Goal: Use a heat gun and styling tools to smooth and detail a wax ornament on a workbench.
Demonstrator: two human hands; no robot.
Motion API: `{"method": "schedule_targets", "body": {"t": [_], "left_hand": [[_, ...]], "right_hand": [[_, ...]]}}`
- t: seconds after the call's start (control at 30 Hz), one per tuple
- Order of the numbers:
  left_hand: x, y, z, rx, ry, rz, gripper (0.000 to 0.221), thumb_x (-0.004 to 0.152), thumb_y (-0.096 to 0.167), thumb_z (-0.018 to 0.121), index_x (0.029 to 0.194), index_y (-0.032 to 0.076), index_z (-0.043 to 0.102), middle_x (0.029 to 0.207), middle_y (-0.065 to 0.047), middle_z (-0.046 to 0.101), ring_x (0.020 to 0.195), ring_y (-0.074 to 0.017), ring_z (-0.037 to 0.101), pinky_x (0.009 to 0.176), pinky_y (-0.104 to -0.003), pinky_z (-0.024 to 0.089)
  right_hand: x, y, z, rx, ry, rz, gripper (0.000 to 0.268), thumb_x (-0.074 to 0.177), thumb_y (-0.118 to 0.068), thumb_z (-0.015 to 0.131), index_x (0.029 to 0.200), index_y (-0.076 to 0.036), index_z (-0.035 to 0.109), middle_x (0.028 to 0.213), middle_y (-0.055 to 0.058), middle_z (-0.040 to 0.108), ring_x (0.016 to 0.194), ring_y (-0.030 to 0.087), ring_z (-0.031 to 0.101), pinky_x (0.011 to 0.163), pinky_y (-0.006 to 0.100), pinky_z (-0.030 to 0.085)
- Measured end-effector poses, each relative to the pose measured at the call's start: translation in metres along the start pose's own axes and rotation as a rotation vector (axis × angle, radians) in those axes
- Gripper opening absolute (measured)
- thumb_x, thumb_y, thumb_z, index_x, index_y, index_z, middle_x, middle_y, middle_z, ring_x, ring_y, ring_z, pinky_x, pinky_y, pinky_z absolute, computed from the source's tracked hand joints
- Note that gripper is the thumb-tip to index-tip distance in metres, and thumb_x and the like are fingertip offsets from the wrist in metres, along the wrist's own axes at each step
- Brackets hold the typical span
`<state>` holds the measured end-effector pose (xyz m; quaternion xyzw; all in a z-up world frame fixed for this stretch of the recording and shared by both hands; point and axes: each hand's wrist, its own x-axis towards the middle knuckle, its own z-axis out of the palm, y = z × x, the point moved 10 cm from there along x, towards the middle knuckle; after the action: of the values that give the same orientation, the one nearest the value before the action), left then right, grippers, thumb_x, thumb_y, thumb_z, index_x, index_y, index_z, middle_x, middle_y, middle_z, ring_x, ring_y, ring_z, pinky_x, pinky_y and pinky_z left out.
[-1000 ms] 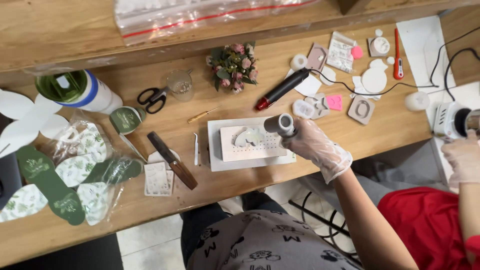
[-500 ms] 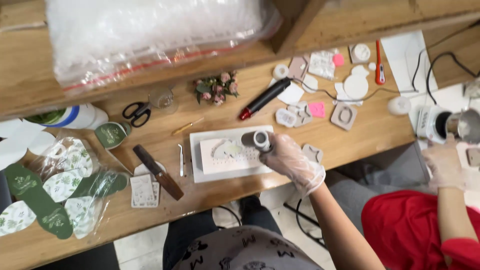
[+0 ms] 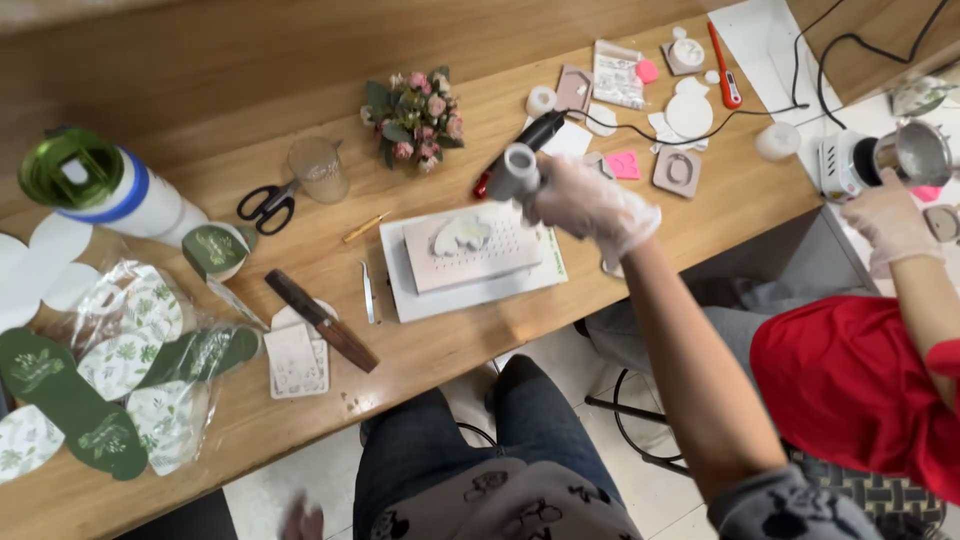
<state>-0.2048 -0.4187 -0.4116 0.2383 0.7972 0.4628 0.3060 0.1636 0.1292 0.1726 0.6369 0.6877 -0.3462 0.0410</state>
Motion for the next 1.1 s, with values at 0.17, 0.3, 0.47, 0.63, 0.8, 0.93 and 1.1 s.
{"method": "schedule_targets", "body": {"t": [0.17, 0.3, 0.47, 0.63, 0.8, 0.93, 1.1], "left_hand": [[-0.019, 0.424, 0.031, 0.216, -0.124, 0.402, 0.059, 0.090, 0.015, 0.063, 0.144, -0.003, 0.045, 0.149, -0.023, 0.047, 0.139, -0.0371, 0.042, 0.116, -0.047, 0.033], [0.014, 0.497, 0.091, 0.309, -0.147, 0.568, 0.069, 0.088, 0.022, 0.059, 0.150, 0.000, 0.038, 0.157, -0.024, 0.035, 0.147, -0.0404, 0.032, 0.117, -0.054, 0.029], [0.052, 0.426, 0.129, 0.605, -0.008, 0.617, 0.078, 0.089, 0.029, 0.058, 0.156, -0.001, 0.032, 0.165, -0.022, 0.026, 0.153, -0.0397, 0.021, 0.124, -0.056, 0.014], [0.054, 0.418, 0.137, 0.688, -0.041, 0.627, 0.080, 0.092, 0.035, 0.050, 0.157, -0.006, 0.030, 0.167, -0.023, 0.023, 0.154, -0.0415, 0.017, 0.124, -0.057, 0.010], [0.060, 0.404, 0.143, 0.731, -0.057, 0.591, 0.081, 0.087, 0.027, 0.047, 0.159, -0.006, 0.026, 0.169, -0.023, 0.020, 0.156, -0.0381, 0.012, 0.125, -0.053, 0.006], [0.058, 0.411, 0.140, 0.709, -0.042, 0.606, 0.082, 0.086, 0.025, 0.051, 0.158, -0.006, 0.027, 0.168, -0.021, 0.021, 0.156, -0.0385, 0.015, 0.125, -0.054, 0.008], [0.055, 0.418, 0.135, 0.690, -0.018, 0.617, 0.079, 0.085, 0.023, 0.054, 0.156, -0.006, 0.033, 0.168, -0.020, 0.022, 0.155, -0.0373, 0.018, 0.125, -0.054, 0.013]], "right_hand": [[0.021, 0.011, 0.028, 0.027, 0.016, -0.061, 0.026, 0.080, -0.010, 0.066, 0.104, -0.002, 0.069, 0.077, 0.009, 0.070, 0.058, 0.018, 0.061, 0.046, 0.029, 0.049], [0.011, -0.019, 0.023, -0.117, 0.028, -0.024, 0.017, 0.080, -0.014, 0.069, 0.093, -0.003, 0.073, 0.064, 0.007, 0.063, 0.046, 0.017, 0.050, 0.039, 0.028, 0.039], [0.027, -0.014, 0.036, -0.242, 0.048, -0.150, 0.030, 0.079, -0.005, 0.068, 0.108, -0.001, 0.072, 0.085, 0.014, 0.073, 0.067, 0.025, 0.064, 0.057, 0.033, 0.051], [0.006, 0.011, 0.027, -0.273, 0.196, -0.153, 0.030, 0.075, -0.010, 0.071, 0.103, 0.001, 0.073, 0.091, 0.018, 0.073, 0.076, 0.032, 0.067, 0.066, 0.040, 0.055], [0.000, 0.016, 0.034, -0.207, 0.180, -0.217, 0.034, 0.072, -0.009, 0.071, 0.104, 0.003, 0.072, 0.089, 0.018, 0.075, 0.075, 0.032, 0.069, 0.068, 0.041, 0.057], [0.013, 0.011, 0.038, -0.212, 0.171, -0.175, 0.039, 0.073, -0.006, 0.080, 0.111, -0.010, 0.074, 0.095, 0.013, 0.076, 0.085, 0.028, 0.071, 0.080, 0.042, 0.058], [-0.003, -0.010, 0.032, -0.186, 0.249, -0.232, 0.038, 0.073, -0.008, 0.074, 0.110, 0.000, 0.073, 0.094, 0.020, 0.074, 0.079, 0.032, 0.070, 0.070, 0.042, 0.057]]}}
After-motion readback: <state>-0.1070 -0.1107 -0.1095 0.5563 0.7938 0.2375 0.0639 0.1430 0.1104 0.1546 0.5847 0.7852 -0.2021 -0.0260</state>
